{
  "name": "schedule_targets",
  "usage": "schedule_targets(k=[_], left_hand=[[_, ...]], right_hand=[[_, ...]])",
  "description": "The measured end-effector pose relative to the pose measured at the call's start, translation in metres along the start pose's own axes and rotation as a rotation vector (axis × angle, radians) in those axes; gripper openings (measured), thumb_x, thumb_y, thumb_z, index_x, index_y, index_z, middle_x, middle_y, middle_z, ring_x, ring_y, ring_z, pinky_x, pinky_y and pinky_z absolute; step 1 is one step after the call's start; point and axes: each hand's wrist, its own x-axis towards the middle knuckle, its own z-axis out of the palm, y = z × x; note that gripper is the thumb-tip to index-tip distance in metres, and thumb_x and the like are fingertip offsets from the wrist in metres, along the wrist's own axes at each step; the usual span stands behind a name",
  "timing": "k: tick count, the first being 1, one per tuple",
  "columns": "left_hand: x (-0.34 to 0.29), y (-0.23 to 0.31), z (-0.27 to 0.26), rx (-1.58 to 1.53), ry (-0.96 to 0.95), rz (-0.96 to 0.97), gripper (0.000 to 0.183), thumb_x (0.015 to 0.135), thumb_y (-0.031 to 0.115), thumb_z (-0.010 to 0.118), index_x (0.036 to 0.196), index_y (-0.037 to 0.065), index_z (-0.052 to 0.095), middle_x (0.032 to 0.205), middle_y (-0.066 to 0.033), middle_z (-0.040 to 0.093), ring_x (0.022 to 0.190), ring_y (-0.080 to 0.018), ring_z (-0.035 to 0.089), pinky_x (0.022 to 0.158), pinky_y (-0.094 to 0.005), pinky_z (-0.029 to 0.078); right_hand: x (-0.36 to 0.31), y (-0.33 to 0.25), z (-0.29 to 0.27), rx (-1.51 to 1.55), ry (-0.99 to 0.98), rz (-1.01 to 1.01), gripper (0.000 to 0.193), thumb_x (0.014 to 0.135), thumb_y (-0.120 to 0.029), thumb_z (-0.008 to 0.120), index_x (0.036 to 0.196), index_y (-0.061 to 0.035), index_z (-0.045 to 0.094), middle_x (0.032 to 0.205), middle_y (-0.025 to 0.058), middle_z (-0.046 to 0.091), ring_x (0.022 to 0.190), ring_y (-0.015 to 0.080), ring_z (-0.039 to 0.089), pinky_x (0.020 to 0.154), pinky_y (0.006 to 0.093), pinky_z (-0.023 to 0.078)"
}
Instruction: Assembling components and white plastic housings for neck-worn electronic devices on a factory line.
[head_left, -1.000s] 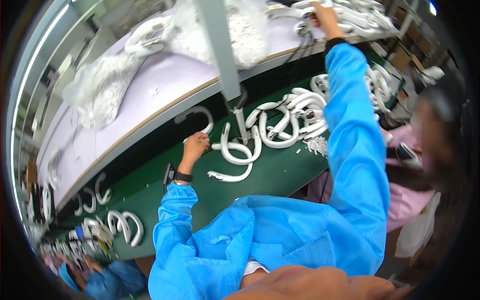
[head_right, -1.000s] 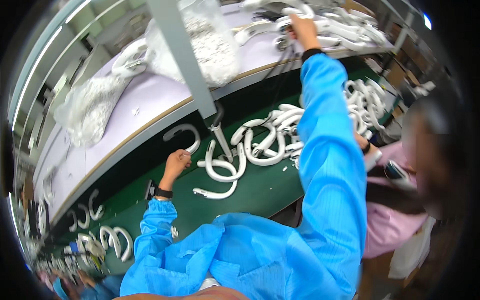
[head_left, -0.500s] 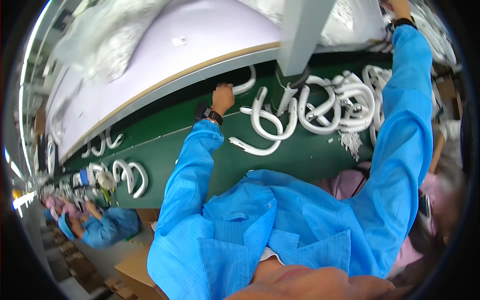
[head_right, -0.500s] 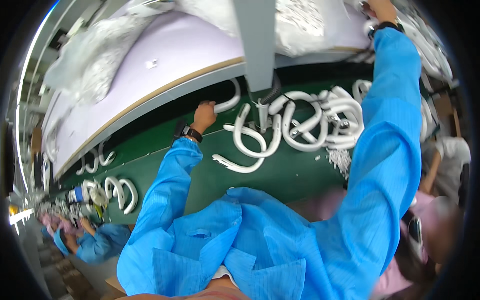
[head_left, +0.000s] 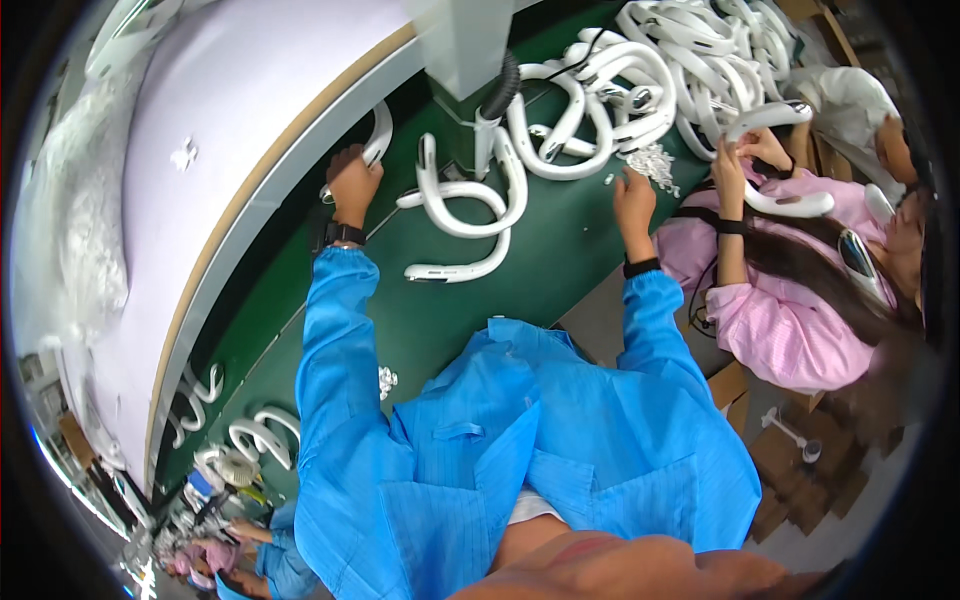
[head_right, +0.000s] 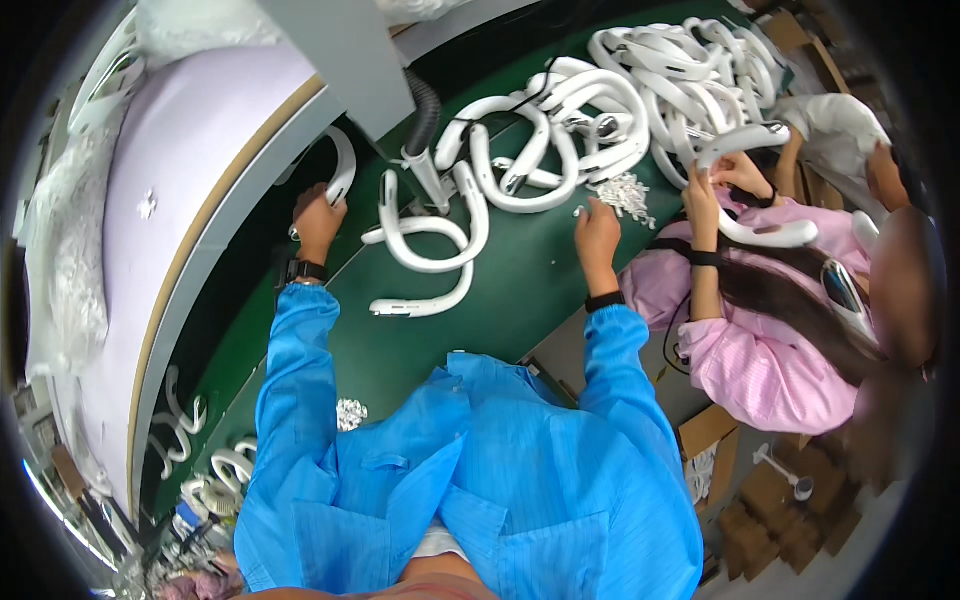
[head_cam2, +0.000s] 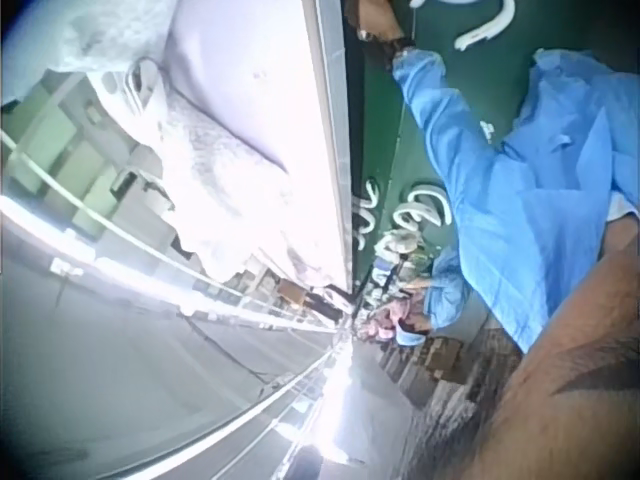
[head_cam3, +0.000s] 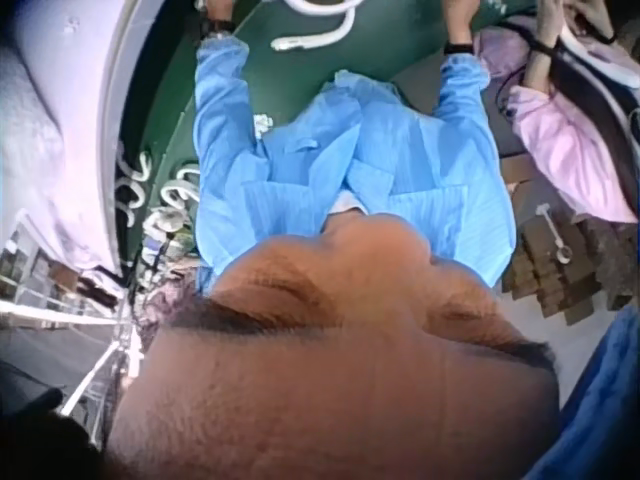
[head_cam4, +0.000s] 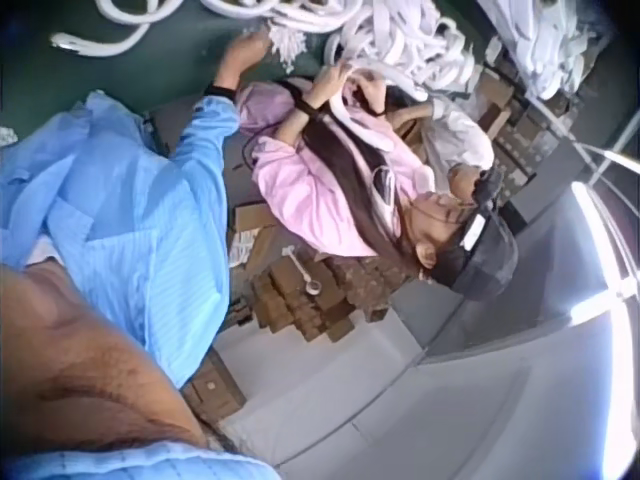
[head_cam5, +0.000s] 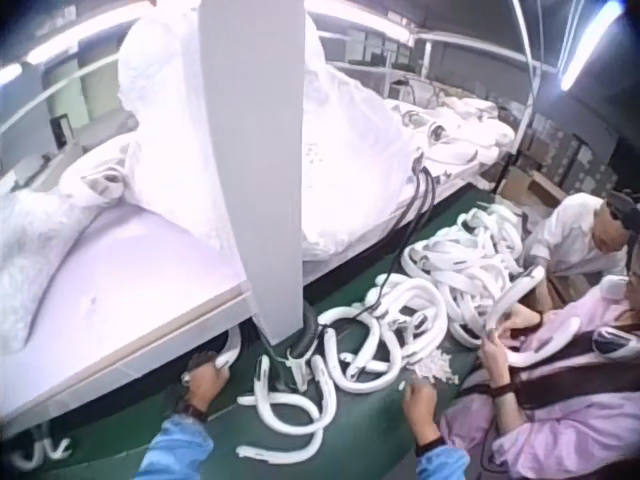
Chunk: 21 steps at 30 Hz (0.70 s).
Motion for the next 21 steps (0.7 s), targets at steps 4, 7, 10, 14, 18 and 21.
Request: schedule_targets(k=[4,7,10,14,18,21], left_hand=[[-0.036,0.005,-0.070,-0.059,0.213,-0.093,0.040,0.060,0.037,0.080,0.073,0.005,0.061,0.075,-0.0133,0.060,0.069,-0.0340,0.058,0.060,-0.0420,0.048],[-0.067,0.001,-0.119,-0.494,0.194,-0.534,0.038,0.063,0.029,0.081,0.078,0.001,0.061,0.072,-0.0137,0.063,0.067,-0.0291,0.062,0.061,-0.0341,0.050],[-0.101,-0.006,-0.162,-0.770,0.385,-0.758,0.033,0.070,0.017,0.077,0.090,-0.003,0.059,0.077,-0.0118,0.065,0.069,-0.0219,0.064,0.063,-0.0315,0.051],[-0.149,-0.016,-0.216,-1.583,0.228,-0.827,0.021,0.079,0.003,0.067,0.096,-0.001,0.056,0.080,-0.0105,0.063,0.067,-0.0178,0.063,0.060,-0.0300,0.052],[-0.186,-0.018,-0.244,-1.481,0.105,-0.960,0.024,0.084,0.013,0.062,0.103,0.000,0.053,0.072,-0.0074,0.059,0.060,-0.0152,0.059,0.056,-0.0270,0.051],[-0.202,-0.013,-0.242,-1.555,0.186,-0.892,0.038,0.081,0.012,0.065,0.112,0.000,0.047,0.081,-0.0080,0.059,0.060,-0.0134,0.059,0.051,-0.0274,0.052]], right_hand=[[-0.018,0.043,0.058,-0.194,-0.110,-0.177,0.018,0.080,-0.011,0.059,0.096,-0.0010,0.062,0.099,0.0176,0.059,0.094,0.0358,0.056,0.079,0.0430,0.047],[-0.019,0.062,0.066,-0.171,-0.082,-0.271,0.012,0.081,-0.008,0.054,0.087,-0.0005,0.061,0.096,0.0173,0.060,0.091,0.0354,0.057,0.078,0.0436,0.047],[-0.016,0.062,0.069,-0.191,-0.066,-0.362,0.013,0.078,-0.005,0.052,0.086,-0.0010,0.061,0.092,0.0170,0.061,0.083,0.0362,0.058,0.073,0.0429,0.048],[-0.029,0.032,0.048,-0.084,-0.085,-0.281,0.017,0.078,-0.001,0.052,0.090,-0.0014,0.063,0.089,0.0166,0.063,0.077,0.0314,0.061,0.068,0.0391,0.050],[-0.076,-0.042,0.023,0.657,-0.377,0.163,0.017,0.082,0.000,0.056,0.096,0.0009,0.065,0.089,0.0100,0.065,0.076,0.0177,0.062,0.069,0.0293,0.051],[-0.117,-0.120,0.007,1.176,-0.643,0.208,0.015,0.084,0.001,0.058,0.098,0.0046,0.063,0.090,0.0083,0.064,0.076,0.0155,0.061,0.069,0.0267,0.052]])
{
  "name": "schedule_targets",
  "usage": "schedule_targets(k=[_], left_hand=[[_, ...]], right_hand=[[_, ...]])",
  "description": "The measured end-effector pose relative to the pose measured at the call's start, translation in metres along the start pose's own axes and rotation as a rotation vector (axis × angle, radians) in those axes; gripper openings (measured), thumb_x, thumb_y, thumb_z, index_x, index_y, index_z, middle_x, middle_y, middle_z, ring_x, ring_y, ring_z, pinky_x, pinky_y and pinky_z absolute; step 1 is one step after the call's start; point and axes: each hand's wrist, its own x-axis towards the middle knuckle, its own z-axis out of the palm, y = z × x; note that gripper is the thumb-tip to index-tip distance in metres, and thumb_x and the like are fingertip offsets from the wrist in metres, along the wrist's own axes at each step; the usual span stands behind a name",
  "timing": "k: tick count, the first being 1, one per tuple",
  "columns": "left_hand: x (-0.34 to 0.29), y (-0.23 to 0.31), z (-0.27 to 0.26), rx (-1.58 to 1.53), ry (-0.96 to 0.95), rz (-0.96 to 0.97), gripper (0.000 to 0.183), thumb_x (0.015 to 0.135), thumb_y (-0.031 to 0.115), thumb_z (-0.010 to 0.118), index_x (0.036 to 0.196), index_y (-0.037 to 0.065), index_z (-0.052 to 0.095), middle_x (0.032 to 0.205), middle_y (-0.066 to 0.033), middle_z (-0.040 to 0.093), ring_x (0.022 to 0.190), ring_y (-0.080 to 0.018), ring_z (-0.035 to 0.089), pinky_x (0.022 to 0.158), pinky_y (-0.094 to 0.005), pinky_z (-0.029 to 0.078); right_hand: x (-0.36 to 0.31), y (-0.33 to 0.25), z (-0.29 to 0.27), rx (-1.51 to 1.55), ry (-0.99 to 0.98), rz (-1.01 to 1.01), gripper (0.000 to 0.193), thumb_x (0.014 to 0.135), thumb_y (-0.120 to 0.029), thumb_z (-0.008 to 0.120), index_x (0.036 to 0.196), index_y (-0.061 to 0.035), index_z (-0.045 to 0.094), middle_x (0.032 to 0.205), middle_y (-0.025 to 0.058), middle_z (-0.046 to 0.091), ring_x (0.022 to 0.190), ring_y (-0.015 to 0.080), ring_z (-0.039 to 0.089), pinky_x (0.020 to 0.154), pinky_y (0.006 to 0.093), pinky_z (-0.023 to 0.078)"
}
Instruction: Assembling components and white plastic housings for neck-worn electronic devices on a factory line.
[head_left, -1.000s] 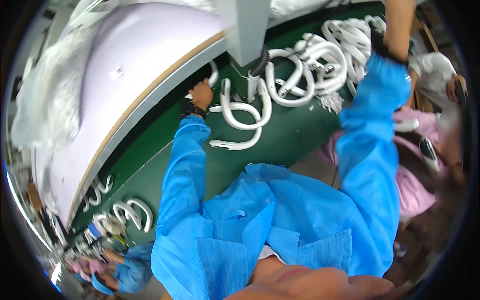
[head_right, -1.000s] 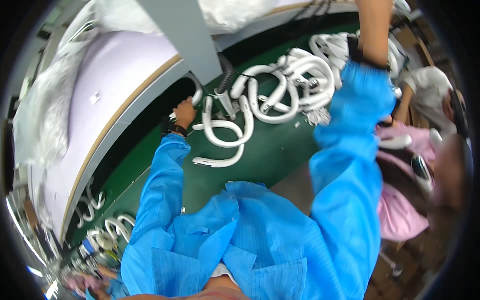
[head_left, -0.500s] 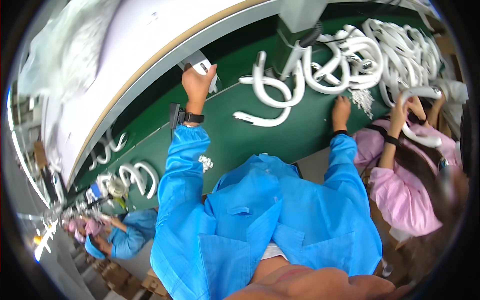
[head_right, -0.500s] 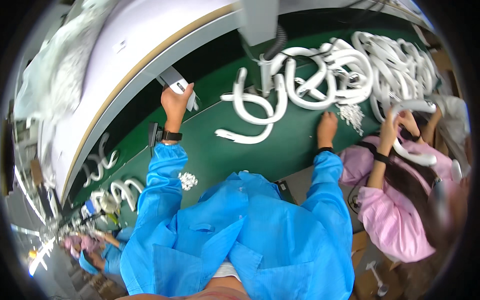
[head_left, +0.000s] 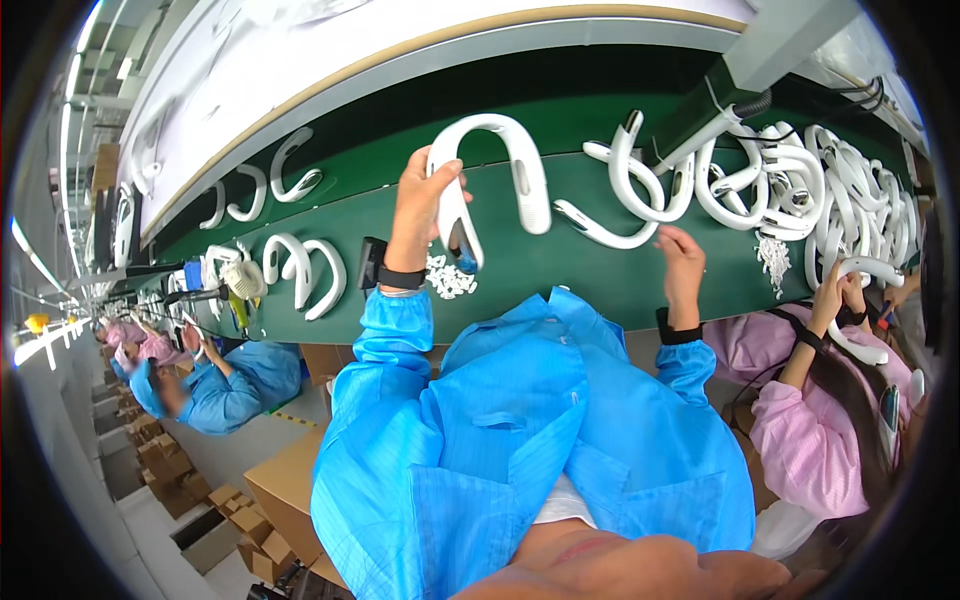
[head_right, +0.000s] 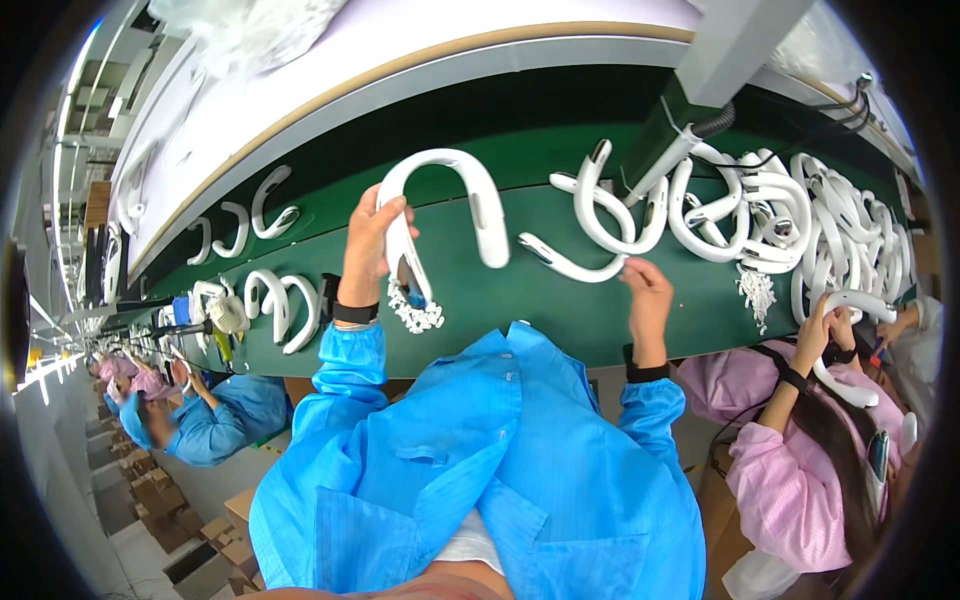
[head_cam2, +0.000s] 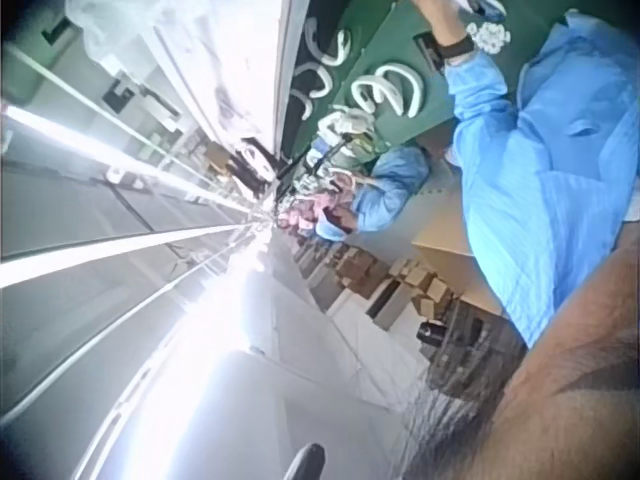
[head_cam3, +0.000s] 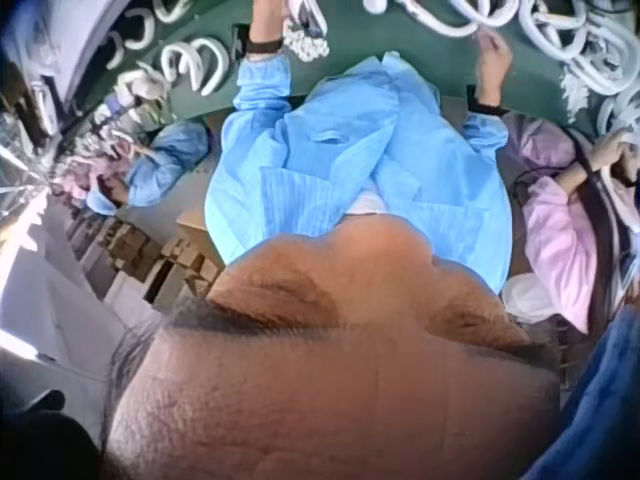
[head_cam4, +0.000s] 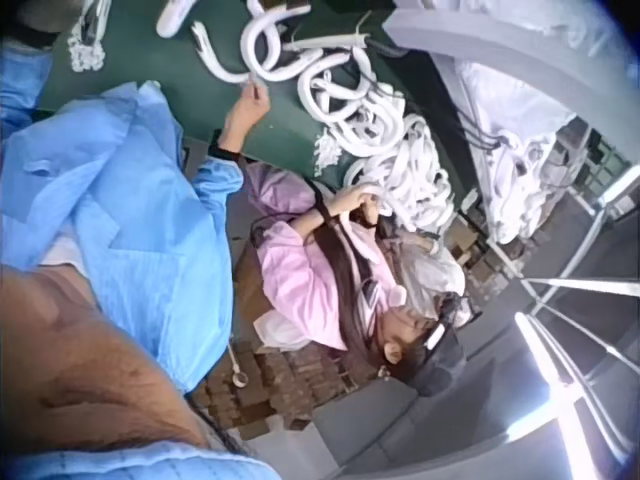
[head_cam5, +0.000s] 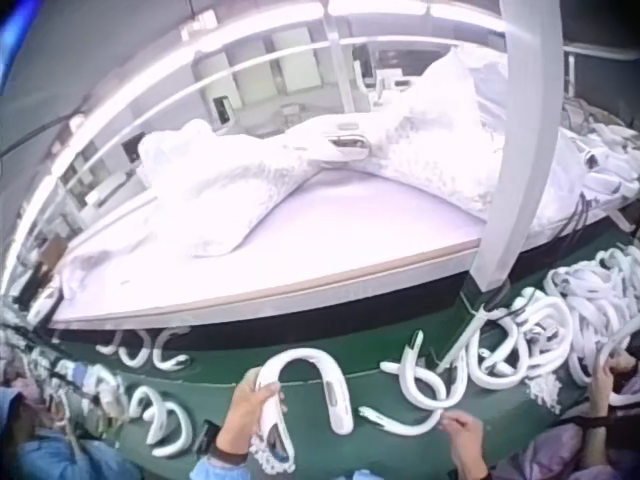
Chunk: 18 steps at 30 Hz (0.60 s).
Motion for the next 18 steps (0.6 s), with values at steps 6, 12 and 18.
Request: schedule_targets(k=[6,12,18], left_hand=[[-0.006,-0.030,-0.032,-0.360,0.158,-0.084,0.028,0.087,0.024,0.054,0.100,-0.001,0.055,0.076,-0.0054,0.054,0.067,-0.0145,0.055,0.058,-0.0317,0.053],[-0.002,-0.073,-0.059,-1.023,0.023,-0.288,0.031,0.086,0.027,0.048,0.098,-0.002,0.050,0.071,-0.0063,0.050,0.063,-0.0170,0.052,0.060,-0.0300,0.049],[0.011,-0.099,-0.036,-1.281,0.118,-0.416,0.028,0.090,0.021,0.046,0.104,-0.002,0.051,0.095,-0.0173,0.055,0.087,-0.0299,0.055,0.077,-0.0390,0.055]], right_hand=[[-0.022,-0.058,0.118,0.242,-0.360,0.178,0.017,0.088,-0.003,0.056,0.103,0.0036,0.061,0.081,0.0084,0.064,0.065,0.0121,0.062,0.062,0.0235,0.054],[-0.051,-0.101,0.161,0.316,-0.455,-0.046,0.015,0.088,0.000,0.053,0.100,0.0046,0.061,0.095,0.0126,0.063,0.080,0.0188,0.066,0.069,0.0253,0.056],[-0.038,-0.061,0.197,0.334,-0.462,0.145,0.016,0.088,-0.002,0.055,0.103,0.0039,0.058,0.097,0.0118,0.063,0.086,0.0210,0.065,0.075,0.0272,0.055]])
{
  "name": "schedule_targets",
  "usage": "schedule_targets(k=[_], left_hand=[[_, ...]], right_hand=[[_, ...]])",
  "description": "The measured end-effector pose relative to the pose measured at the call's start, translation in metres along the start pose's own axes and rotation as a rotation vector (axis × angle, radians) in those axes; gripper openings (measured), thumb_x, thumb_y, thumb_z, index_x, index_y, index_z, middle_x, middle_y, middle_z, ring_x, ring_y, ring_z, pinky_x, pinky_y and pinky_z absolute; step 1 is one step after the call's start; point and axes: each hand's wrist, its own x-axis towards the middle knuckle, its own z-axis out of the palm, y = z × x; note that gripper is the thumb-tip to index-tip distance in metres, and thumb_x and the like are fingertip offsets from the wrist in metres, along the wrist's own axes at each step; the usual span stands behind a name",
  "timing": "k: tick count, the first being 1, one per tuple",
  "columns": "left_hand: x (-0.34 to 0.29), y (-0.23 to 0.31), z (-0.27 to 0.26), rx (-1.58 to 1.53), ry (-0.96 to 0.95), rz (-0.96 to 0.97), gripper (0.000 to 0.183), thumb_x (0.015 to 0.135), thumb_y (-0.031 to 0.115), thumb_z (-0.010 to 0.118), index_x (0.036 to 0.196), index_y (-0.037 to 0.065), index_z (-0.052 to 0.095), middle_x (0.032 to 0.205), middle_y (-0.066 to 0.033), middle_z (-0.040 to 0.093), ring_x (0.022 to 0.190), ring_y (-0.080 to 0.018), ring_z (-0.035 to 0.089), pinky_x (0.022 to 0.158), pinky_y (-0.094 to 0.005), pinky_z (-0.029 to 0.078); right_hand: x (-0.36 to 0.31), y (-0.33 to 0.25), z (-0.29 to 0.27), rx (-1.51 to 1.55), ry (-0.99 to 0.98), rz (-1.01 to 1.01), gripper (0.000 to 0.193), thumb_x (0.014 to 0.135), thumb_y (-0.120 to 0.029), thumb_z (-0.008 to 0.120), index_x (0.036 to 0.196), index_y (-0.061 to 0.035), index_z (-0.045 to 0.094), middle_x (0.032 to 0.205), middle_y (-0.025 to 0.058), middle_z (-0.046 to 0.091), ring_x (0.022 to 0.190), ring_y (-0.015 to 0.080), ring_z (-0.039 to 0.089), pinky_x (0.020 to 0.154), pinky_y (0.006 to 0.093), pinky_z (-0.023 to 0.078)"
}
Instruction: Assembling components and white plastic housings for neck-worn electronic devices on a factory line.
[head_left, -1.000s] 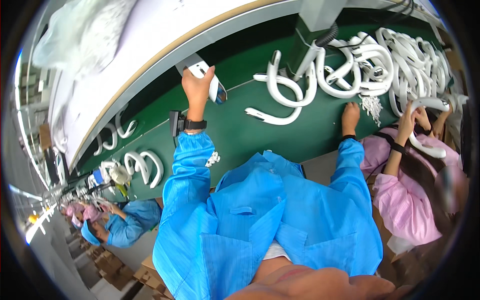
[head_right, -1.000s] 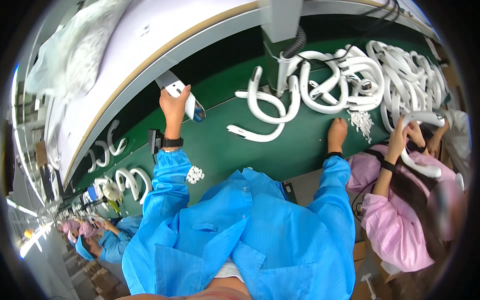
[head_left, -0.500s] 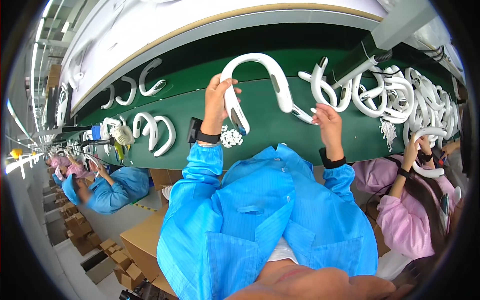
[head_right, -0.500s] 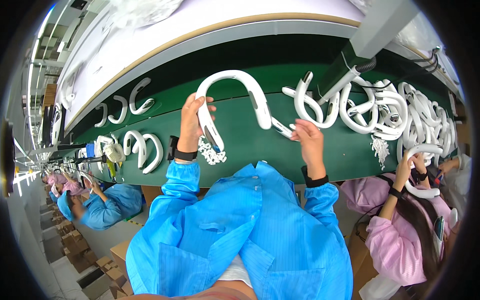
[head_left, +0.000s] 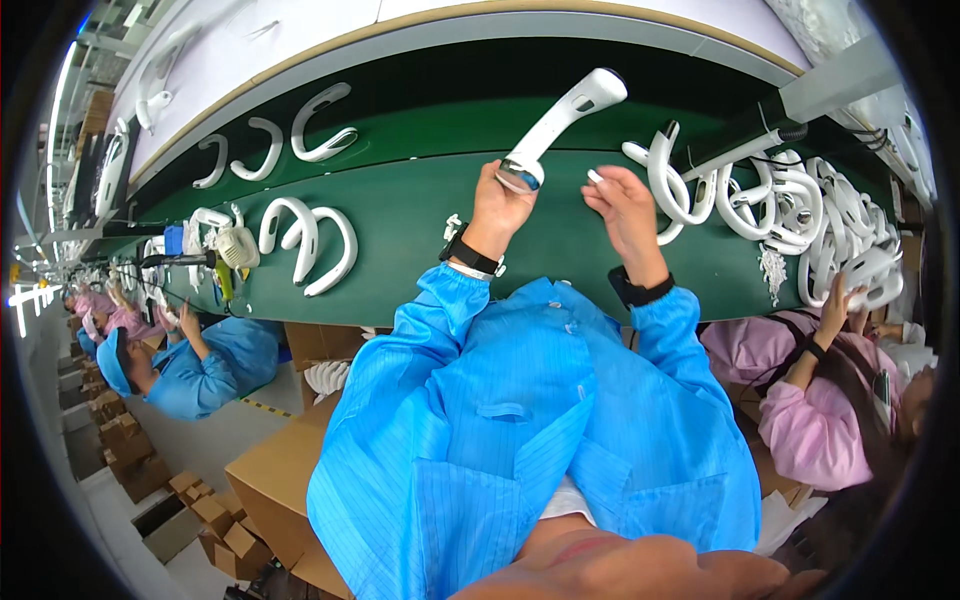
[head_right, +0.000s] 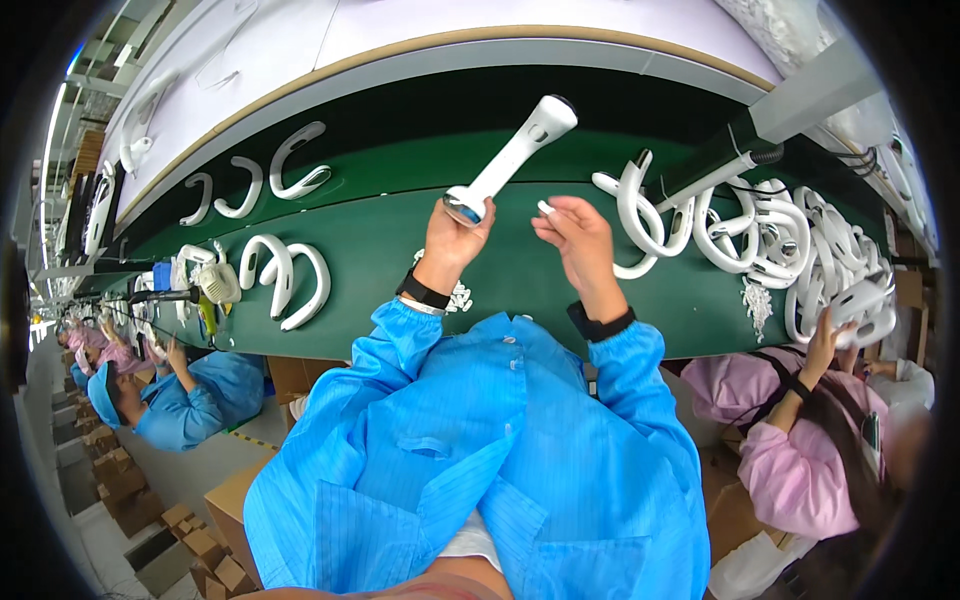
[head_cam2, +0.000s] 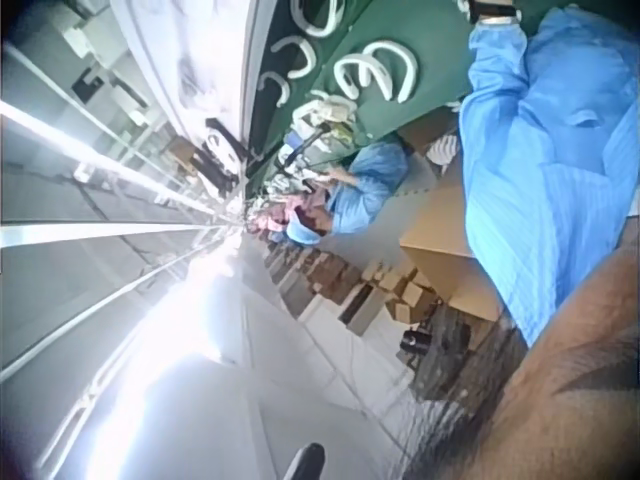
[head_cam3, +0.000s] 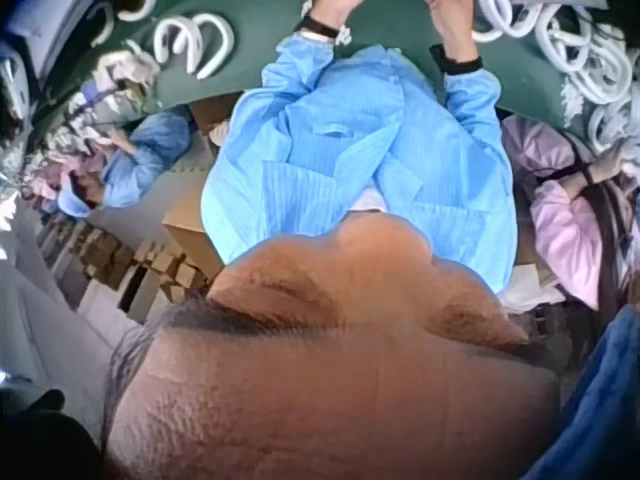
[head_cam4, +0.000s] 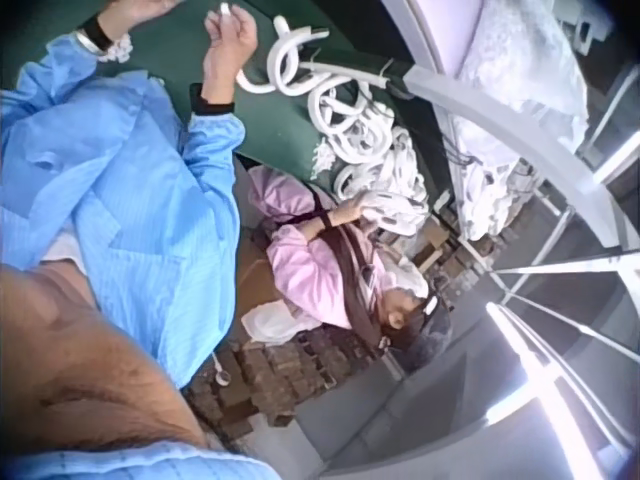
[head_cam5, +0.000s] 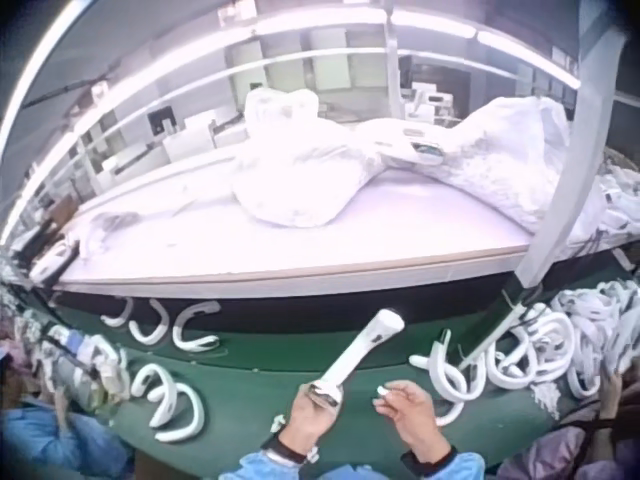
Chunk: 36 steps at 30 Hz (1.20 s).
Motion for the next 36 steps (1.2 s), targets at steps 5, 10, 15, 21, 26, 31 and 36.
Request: schedule_targets(k=[5,10,15,21,26,31,36], left_hand=[[-0.017,-0.034,0.014,0.037,0.070,-0.109,0.037,0.094,0.025,0.038,0.116,-0.005,0.044,0.116,-0.0178,0.052,0.102,-0.0319,0.056,0.091,-0.0419,0.050],[-0.011,-0.043,-0.007,0.083,-0.017,-0.394,0.043,0.090,0.028,0.044,0.118,-0.004,0.043,0.114,-0.0162,0.054,0.102,-0.0299,0.057,0.091,-0.0427,0.049],[-0.016,-0.045,-0.016,0.443,-0.209,-0.437,0.040,0.075,0.012,0.050,0.112,-0.002,0.050,0.102,-0.0147,0.056,0.097,-0.0292,0.058,0.090,-0.0476,0.047],[-0.030,-0.060,-0.015,0.644,-0.271,-0.396,0.033,0.090,0.019,0.047,0.116,0.000,0.049,0.092,-0.0137,0.061,0.081,-0.0246,0.063,0.079,-0.0464,0.053],[-0.041,-0.067,-0.004,0.846,-0.385,-0.259,0.038,0.087,0.012,0.048,0.122,0.001,0.043,0.099,-0.0150,0.059,0.082,-0.0255,0.064,0.071,-0.0438,0.056],[-0.048,-0.066,-0.001,0.830,-0.426,-0.278,0.044,0.084,0.007,0.049,0.126,0.002,0.040,0.105,-0.0156,0.057,0.085,-0.0261,0.064,0.068,-0.0453,0.058],[-0.052,-0.067,-0.002,0.831,-0.422,-0.283,0.046,0.082,0.005,0.048,0.126,0.002,0.039,0.107,-0.0162,0.056,0.092,-0.0272,0.062,0.068,-0.0477,0.058]], right_hand=[[0.031,0.050,-0.019,0.348,0.129,0.195,0.014,0.089,-0.004,0.056,0.101,0.0029,0.058,0.091,0.0122,0.064,0.084,0.0207,0.065,0.075,0.0284,0.054],[0.021,0.053,-0.031,0.330,0.145,0.161,0.014,0.088,-0.004,0.056,0.101,0.0020,0.059,0.093,0.0118,0.064,0.083,0.0191,0.063,0.075,0.0304,0.053],[0.002,0.036,-0.037,0.150,0.136,0.098,0.015,0.088,-0.003,0.056,0.101,0.0030,0.060,0.092,0.0116,0.064,0.082,0.0167,0.063,0.075,0.0283,0.054],[-0.020,0.011,-0.021,0.025,0.103,0.061,0.015,0.088,-0.003,0.057,0.101,0.0040,0.061,0.087,0.0111,0.065,0.072,0.0152,0.064,0.067,0.0249,0.055],[-0.025,0.007,-0.024,-0.122,0.113,0.120,0.014,0.087,-0.004,0.058,0.098,0.0025,0.062,0.081,0.0078,0.065,0.068,0.0119,0.063,0.063,0.0233,0.054],[-0.029,-0.007,-0.020,-0.178,0.082,0.121,0.011,0.086,-0.003,0.058,0.095,0.0023,0.062,0.082,0.0084,0.065,0.072,0.0127,0.064,0.065,0.0238,0.054],[-0.028,-0.027,-0.017,-0.366,0.006,0.085,0.010,0.086,-0.001,0.056,0.093,0.0037,0.061,0.087,0.0098,0.065,0.078,0.0146,0.065,0.068,0.0243,0.055]])
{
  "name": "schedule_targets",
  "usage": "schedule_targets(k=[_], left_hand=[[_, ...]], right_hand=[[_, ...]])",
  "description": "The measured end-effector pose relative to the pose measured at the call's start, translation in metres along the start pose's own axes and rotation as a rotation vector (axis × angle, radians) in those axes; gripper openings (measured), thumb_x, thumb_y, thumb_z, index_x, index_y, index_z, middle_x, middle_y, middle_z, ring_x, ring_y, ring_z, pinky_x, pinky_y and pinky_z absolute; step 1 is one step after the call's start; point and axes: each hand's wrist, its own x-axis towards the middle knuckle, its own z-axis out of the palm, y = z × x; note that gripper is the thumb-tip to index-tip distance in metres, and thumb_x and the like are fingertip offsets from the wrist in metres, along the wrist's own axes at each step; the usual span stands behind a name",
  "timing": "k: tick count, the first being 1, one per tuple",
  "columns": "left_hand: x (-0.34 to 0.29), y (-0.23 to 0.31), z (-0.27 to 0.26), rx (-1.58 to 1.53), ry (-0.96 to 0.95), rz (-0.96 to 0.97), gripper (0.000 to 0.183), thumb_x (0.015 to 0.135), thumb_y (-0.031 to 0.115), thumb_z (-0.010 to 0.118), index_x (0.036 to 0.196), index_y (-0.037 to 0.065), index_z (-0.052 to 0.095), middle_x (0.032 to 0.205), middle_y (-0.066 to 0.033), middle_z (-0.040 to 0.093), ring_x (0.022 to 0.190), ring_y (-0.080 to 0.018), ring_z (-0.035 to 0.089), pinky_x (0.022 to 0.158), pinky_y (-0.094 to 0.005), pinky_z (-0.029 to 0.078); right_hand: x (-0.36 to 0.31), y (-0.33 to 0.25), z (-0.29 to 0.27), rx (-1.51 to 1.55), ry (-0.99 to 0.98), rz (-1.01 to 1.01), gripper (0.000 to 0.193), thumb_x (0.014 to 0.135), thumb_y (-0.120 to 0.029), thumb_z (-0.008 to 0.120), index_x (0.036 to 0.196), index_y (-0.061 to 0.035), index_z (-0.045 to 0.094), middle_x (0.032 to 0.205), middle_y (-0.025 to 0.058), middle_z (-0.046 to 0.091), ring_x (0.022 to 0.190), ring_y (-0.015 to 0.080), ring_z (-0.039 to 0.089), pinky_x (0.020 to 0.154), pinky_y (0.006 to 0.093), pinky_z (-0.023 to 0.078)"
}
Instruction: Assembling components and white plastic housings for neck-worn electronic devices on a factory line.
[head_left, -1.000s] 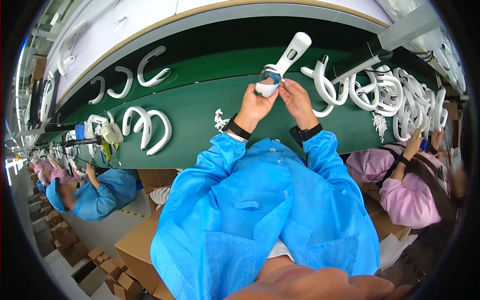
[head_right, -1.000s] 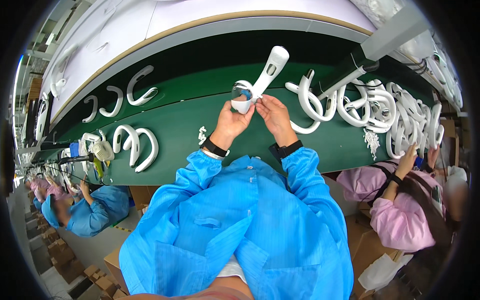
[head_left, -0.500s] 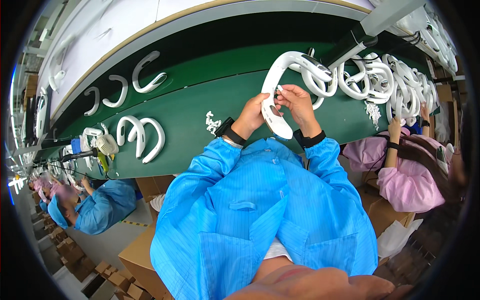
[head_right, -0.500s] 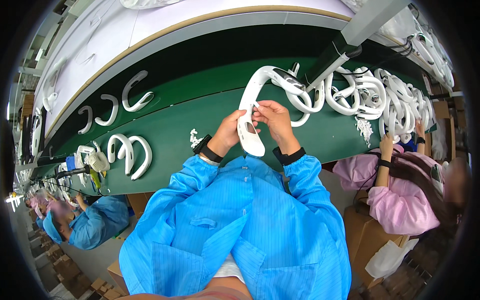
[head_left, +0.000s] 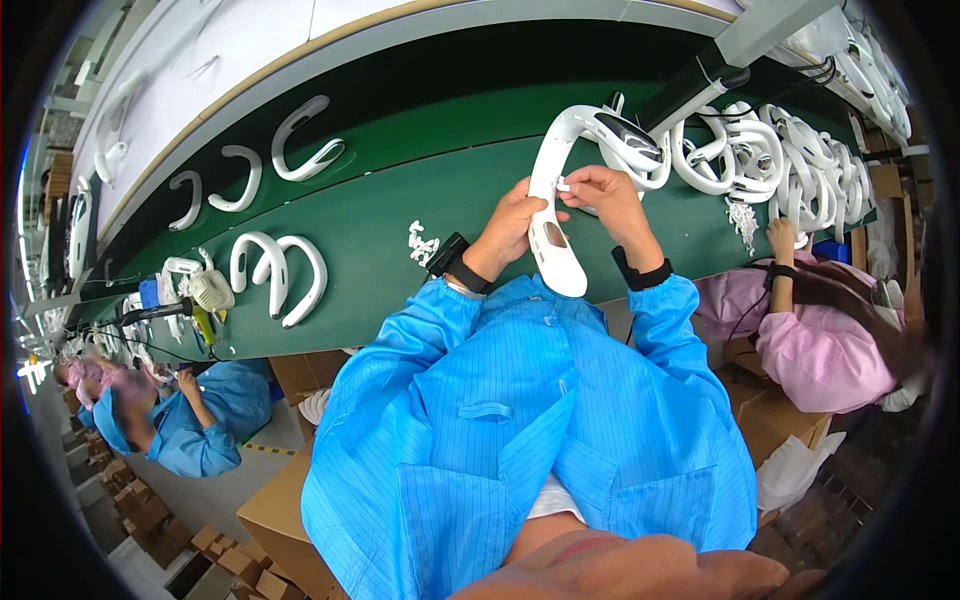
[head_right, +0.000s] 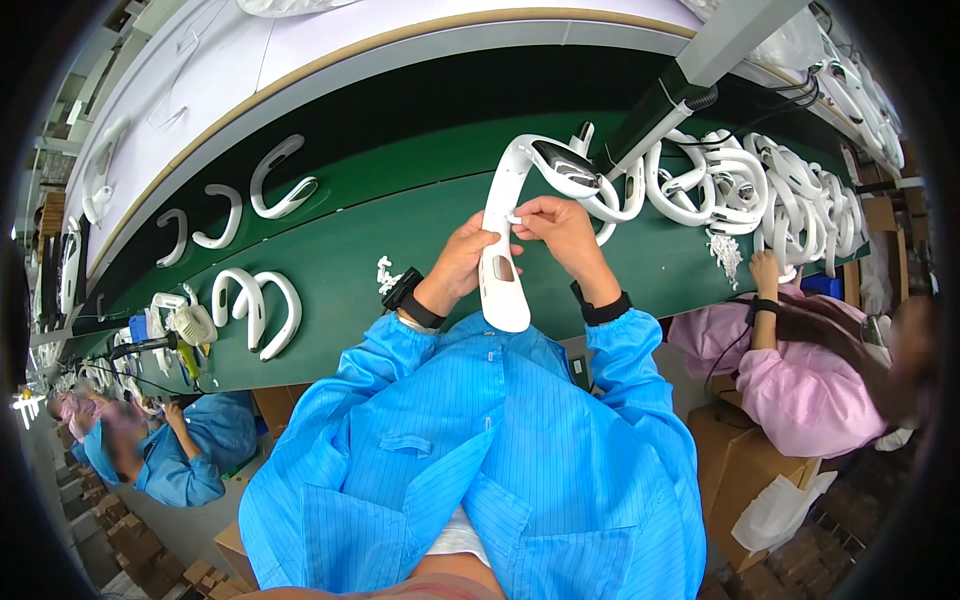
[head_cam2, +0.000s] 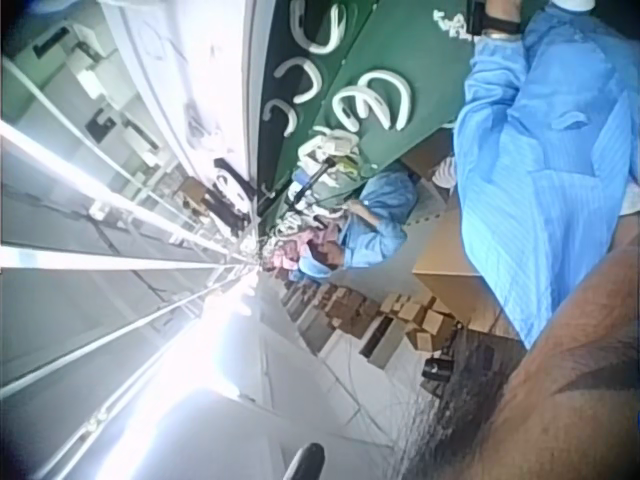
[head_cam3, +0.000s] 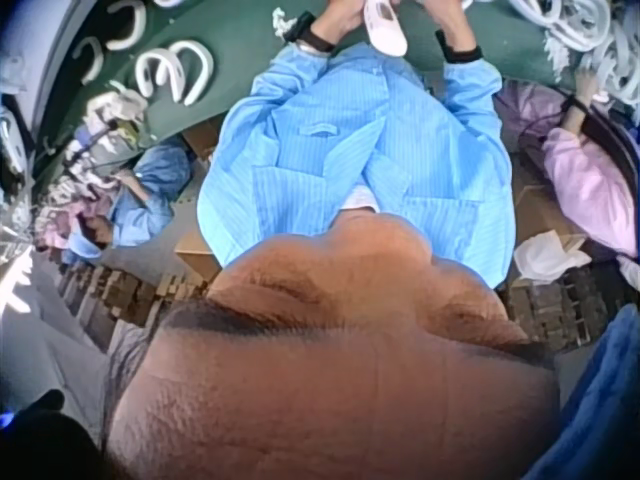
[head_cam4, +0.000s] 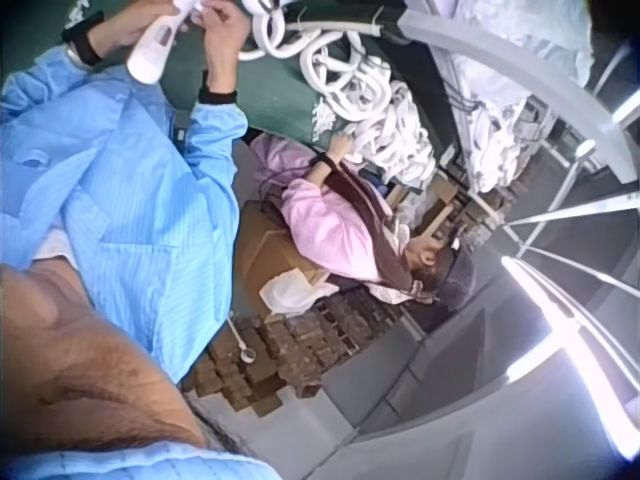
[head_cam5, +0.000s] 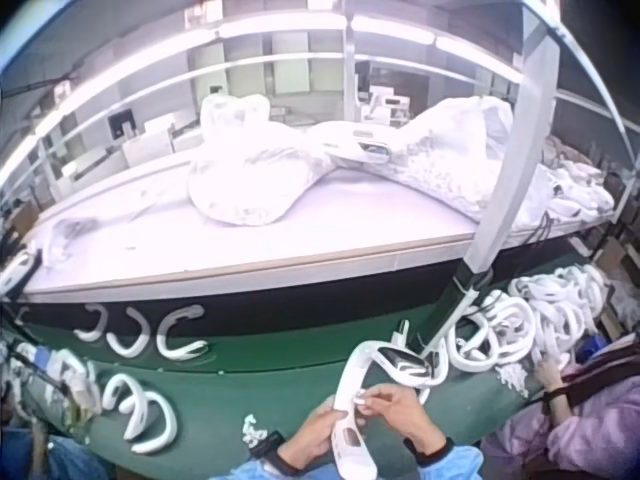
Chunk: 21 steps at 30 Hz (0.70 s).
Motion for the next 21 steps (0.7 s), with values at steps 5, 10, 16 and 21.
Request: schedule_targets(k=[5,10,16,21], left_hand=[[0.002,-0.004,0.006,-0.012,0.036,0.043,0.051,0.080,0.002,0.049,0.129,0.002,0.035,0.107,-0.0155,0.054,0.091,-0.0264,0.062,0.068,-0.0481,0.058],[0.002,-0.005,0.015,0.008,-0.016,0.168,0.059,0.079,-0.003,0.047,0.134,0.006,0.026,0.103,-0.0116,0.050,0.087,-0.0211,0.057,0.067,-0.0434,0.058],[0.006,-0.015,0.011,0.016,0.028,0.265,0.061,0.079,-0.001,0.044,0.136,0.010,0.024,0.103,-0.0108,0.049,0.084,-0.0180,0.055,0.069,-0.0375,0.055],[-0.001,0.000,0.026,0.019,0.033,0.221,0.054,0.085,0.006,0.044,0.135,0.010,0.024,0.101,-0.0100,0.050,0.079,-0.0158,0.054,0.062,-0.0354,0.056]], right_hand=[[0.001,-0.004,0.011,-0.025,0.040,0.055,0.011,0.084,0.000,0.056,0.092,0.0048,0.063,0.086,0.0113,0.065,0.078,0.0149,0.065,0.067,0.0230,0.054],[-0.003,0.011,0.023,-0.100,0.062,-0.057,0.011,0.084,-0.003,0.058,0.092,0.0036,0.062,0.078,0.0067,0.062,0.065,0.0094,0.058,0.057,0.0203,0.047],[-0.013,0.003,0.044,-0.183,0.190,-0.106,0.010,0.082,-0.002,0.057,0.088,0.0032,0.064,0.072,0.0051,0.062,0.057,0.0076,0.053,0.053,0.0204,0.044],[-0.016,-0.005,0.044,-0.218,0.220,-0.096,0.005,0.084,-0.002,0.056,0.087,0.0010,0.059,0.074,0.0043,0.061,0.060,0.0080,0.055,0.055,0.0193,0.045]])
